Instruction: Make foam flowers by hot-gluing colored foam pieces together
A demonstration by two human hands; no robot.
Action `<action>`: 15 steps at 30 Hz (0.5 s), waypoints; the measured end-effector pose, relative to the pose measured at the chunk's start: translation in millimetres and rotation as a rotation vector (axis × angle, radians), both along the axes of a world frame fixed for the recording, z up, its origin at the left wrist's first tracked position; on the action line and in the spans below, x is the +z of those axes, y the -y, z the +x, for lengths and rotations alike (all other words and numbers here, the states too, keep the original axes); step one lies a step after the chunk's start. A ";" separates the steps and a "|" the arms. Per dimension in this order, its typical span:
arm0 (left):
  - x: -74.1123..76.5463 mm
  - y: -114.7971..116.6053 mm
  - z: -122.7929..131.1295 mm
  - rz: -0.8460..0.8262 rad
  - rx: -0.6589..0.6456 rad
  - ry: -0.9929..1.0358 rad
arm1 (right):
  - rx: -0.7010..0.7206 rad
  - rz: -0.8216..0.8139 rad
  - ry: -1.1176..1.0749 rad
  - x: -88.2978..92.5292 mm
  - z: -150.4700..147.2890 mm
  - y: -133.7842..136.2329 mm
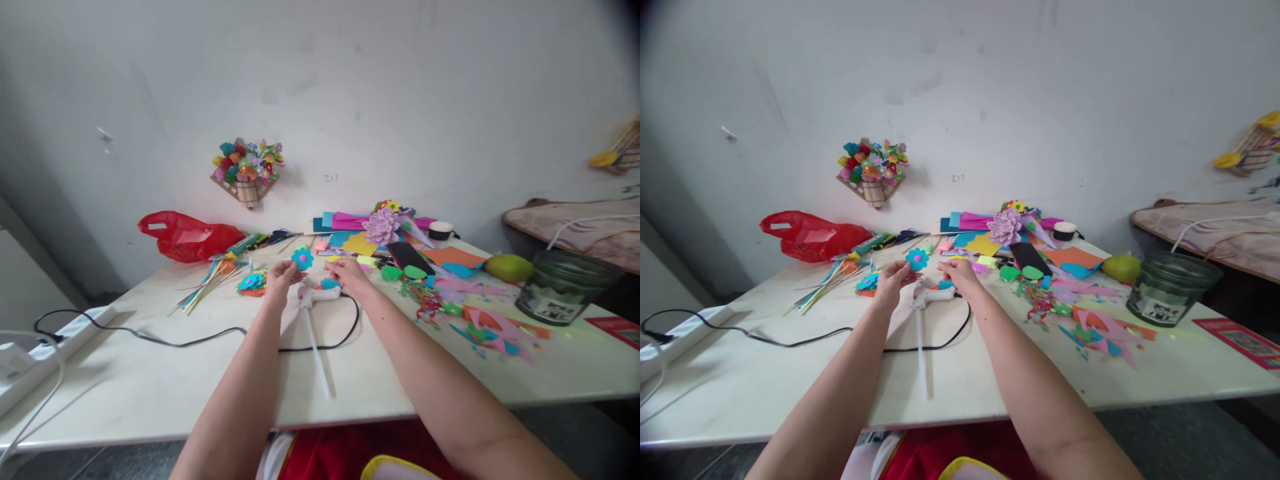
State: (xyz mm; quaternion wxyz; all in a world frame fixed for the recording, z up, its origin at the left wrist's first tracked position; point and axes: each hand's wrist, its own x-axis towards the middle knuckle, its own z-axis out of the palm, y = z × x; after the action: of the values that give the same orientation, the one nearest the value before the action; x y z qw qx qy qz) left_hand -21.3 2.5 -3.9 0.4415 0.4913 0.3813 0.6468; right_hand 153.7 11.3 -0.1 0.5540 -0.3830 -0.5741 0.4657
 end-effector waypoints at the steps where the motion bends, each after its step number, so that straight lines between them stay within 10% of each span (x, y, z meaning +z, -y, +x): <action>1: 1.0 -0.3 -1.7 -0.001 0.023 0.003 | 0.003 -0.015 -0.032 0.8 1.1 0.3; 15: -6.3 -18.4 -63.9 -0.162 0.712 -0.127 | -0.050 -0.118 -0.185 3.5 14.8 -1.0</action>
State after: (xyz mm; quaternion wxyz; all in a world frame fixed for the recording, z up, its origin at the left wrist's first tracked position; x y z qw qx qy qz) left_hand -85.2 20.9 -10.2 0.2019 0.3306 0.6047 0.6959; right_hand 168.4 12.3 3.4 0.5925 -0.3847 -0.4823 0.5180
